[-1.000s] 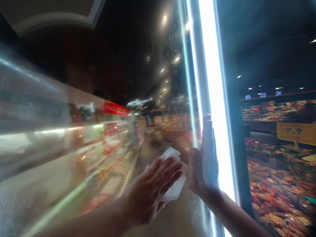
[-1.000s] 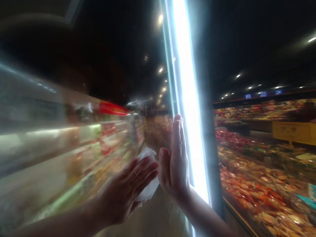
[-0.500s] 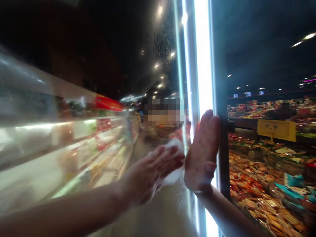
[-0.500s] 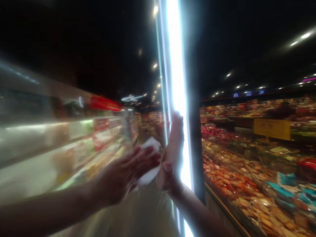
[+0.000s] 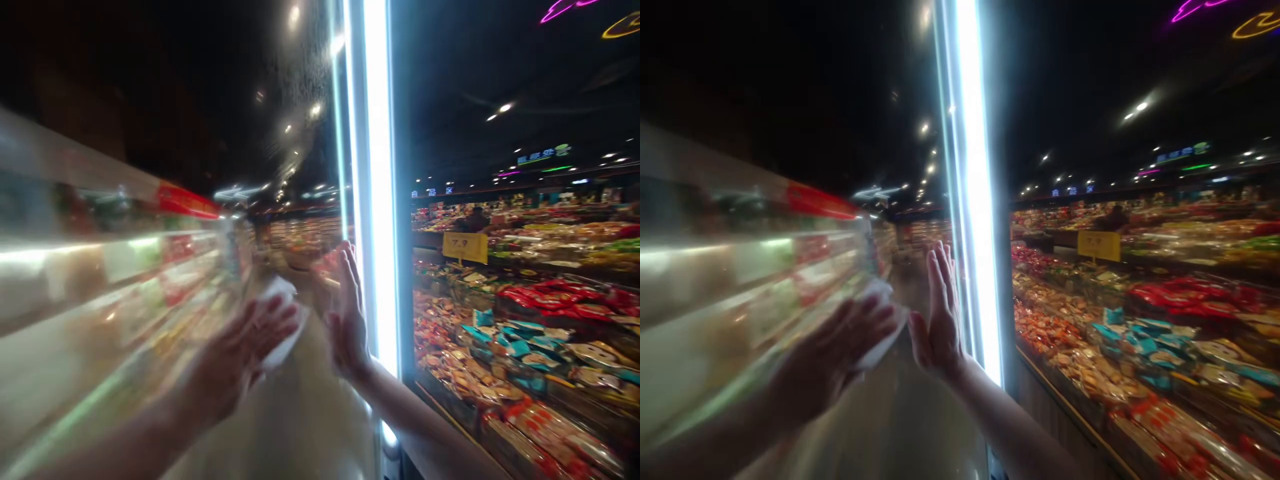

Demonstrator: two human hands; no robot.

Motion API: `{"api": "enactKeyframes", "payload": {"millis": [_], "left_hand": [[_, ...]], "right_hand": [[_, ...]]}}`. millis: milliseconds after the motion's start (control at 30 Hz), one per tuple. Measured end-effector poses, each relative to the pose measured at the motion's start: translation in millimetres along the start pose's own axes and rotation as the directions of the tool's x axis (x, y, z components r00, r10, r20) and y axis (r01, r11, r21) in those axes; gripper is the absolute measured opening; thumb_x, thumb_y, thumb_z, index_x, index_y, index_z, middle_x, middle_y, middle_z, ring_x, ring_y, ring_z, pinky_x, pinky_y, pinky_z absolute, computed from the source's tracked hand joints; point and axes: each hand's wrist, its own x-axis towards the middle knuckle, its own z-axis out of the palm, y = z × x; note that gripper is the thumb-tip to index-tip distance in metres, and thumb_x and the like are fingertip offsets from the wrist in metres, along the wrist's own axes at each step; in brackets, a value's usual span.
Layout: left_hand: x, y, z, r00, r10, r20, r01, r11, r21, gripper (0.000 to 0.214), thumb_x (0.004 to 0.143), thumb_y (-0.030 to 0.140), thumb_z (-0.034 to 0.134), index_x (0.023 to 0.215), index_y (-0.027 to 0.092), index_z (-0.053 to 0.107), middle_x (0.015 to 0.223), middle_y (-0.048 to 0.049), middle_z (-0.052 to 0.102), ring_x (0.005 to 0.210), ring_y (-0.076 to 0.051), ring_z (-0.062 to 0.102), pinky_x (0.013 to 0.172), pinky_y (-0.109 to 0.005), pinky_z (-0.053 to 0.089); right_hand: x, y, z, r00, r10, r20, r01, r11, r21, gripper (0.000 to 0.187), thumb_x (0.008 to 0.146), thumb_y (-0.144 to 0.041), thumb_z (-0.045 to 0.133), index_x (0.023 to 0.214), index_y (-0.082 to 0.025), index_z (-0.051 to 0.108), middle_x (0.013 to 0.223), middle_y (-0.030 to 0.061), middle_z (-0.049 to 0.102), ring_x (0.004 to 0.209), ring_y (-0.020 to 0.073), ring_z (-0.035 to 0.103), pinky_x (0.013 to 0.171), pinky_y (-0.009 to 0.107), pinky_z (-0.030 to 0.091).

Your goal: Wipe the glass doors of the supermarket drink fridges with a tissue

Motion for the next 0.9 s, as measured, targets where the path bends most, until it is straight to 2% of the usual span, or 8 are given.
{"api": "enactKeyframes", "payload": {"millis": [133,300,367,533,600,767,833,900], "left_hand": [[-3.7,-52.5,-23.4,0.952,-0.287,-0.104,0.284,0.958,-0.048,0.069,0.102,0.038,0.044,0.163,0.019,0.018,0.172,-0.0074,0.016,0.160,-0.031,0.000,0.131,-0.057,0.006],[-108.2,27.4,-2.5,0.900,-0.430,-0.065,0.418,0.897,-0.142,0.069,0.101,0.039,0.043,0.163,0.018,0.022,0.173,-0.0080,0.014,0.160,-0.035,0.006,0.132,-0.054,0.004],[-149.0,37.7,-2.6,0.889,-0.457,-0.043,0.450,0.885,-0.118,0.070,0.100,0.037,0.047,0.163,0.021,0.022,0.173,-0.0059,0.015,0.160,-0.034,0.007,0.132,-0.053,0.003],[-184.6,-37.5,-35.5,0.685,-0.726,-0.059,0.728,0.685,0.028,0.080,0.098,0.029,0.051,0.164,0.027,0.008,0.173,-0.0056,0.003,0.159,-0.039,-0.002,0.125,-0.073,0.008],[-202.6,-39.9,-39.4,0.627,-0.778,-0.047,0.779,0.625,0.043,0.081,0.098,0.029,0.052,0.164,0.026,0.005,0.173,-0.0064,0.000,0.158,-0.041,-0.005,0.122,-0.078,0.011],[-270.1,38.3,-22.3,0.698,-0.715,0.038,0.715,0.699,0.013,0.088,0.094,0.038,0.059,0.165,0.025,0.008,0.174,-0.0022,0.000,0.160,-0.035,-0.004,0.131,-0.060,0.004],[-274.7,30.9,-25.0,0.728,-0.684,0.044,0.684,0.729,0.034,0.087,0.094,0.040,0.059,0.164,0.026,0.010,0.174,-0.0003,0.002,0.160,-0.033,-0.003,0.131,-0.056,0.000],[-262.9,-9.8,-35.3,0.698,-0.716,0.022,0.713,0.697,0.075,0.084,0.097,0.033,0.056,0.165,0.024,0.007,0.173,-0.0033,0.000,0.159,-0.034,-0.006,0.130,-0.061,0.001]], "right_hand": [[-17.9,-35.2,19.8,1.000,0.029,-0.013,-0.029,0.998,-0.060,0.065,0.106,-0.035,0.033,0.166,-0.023,0.010,0.165,0.0148,0.035,0.156,0.0325,0.028,0.124,0.069,0.028],[-76.1,-68.9,51.9,0.996,0.020,0.092,0.001,0.976,-0.220,0.074,0.100,-0.024,0.045,0.165,-0.016,0.011,0.168,0.0178,0.028,0.158,0.0338,0.022,0.122,0.068,0.032],[-93.8,-80.6,60.3,0.988,0.004,0.151,0.036,0.963,-0.266,0.078,0.099,-0.023,0.048,0.165,-0.015,0.009,0.169,0.0170,0.024,0.159,0.0334,0.014,0.122,0.067,0.031],[-107.0,-92.6,70.5,0.986,0.096,0.136,-0.050,0.949,-0.312,0.079,0.101,-0.028,0.048,0.166,-0.019,0.005,0.172,0.0134,0.011,0.160,0.0348,0.006,0.123,0.072,0.020],[-107.9,-88.6,70.9,0.987,0.130,0.094,-0.093,0.940,-0.328,0.078,0.102,-0.032,0.047,0.166,-0.020,0.004,0.173,0.0128,0.008,0.160,0.0371,0.006,0.123,0.075,0.016],[-104.5,-87.0,72.1,0.988,0.148,0.049,-0.121,0.926,-0.358,0.075,0.103,-0.036,0.042,0.166,-0.019,0.005,0.173,0.0128,0.006,0.159,0.0418,0.005,0.120,0.079,0.013],[-98.8,-102.8,79.4,0.990,0.128,0.062,-0.099,0.934,-0.343,0.077,0.103,-0.037,0.044,0.166,-0.017,0.004,0.173,0.0118,0.003,0.159,0.0413,0.002,0.121,0.078,0.011],[-93.1,-128.6,91.7,0.993,0.077,0.087,-0.046,0.948,-0.314,0.079,0.102,-0.037,0.046,0.166,-0.017,0.005,0.173,0.0100,0.000,0.159,0.0400,0.001,0.123,0.075,0.010]]}}
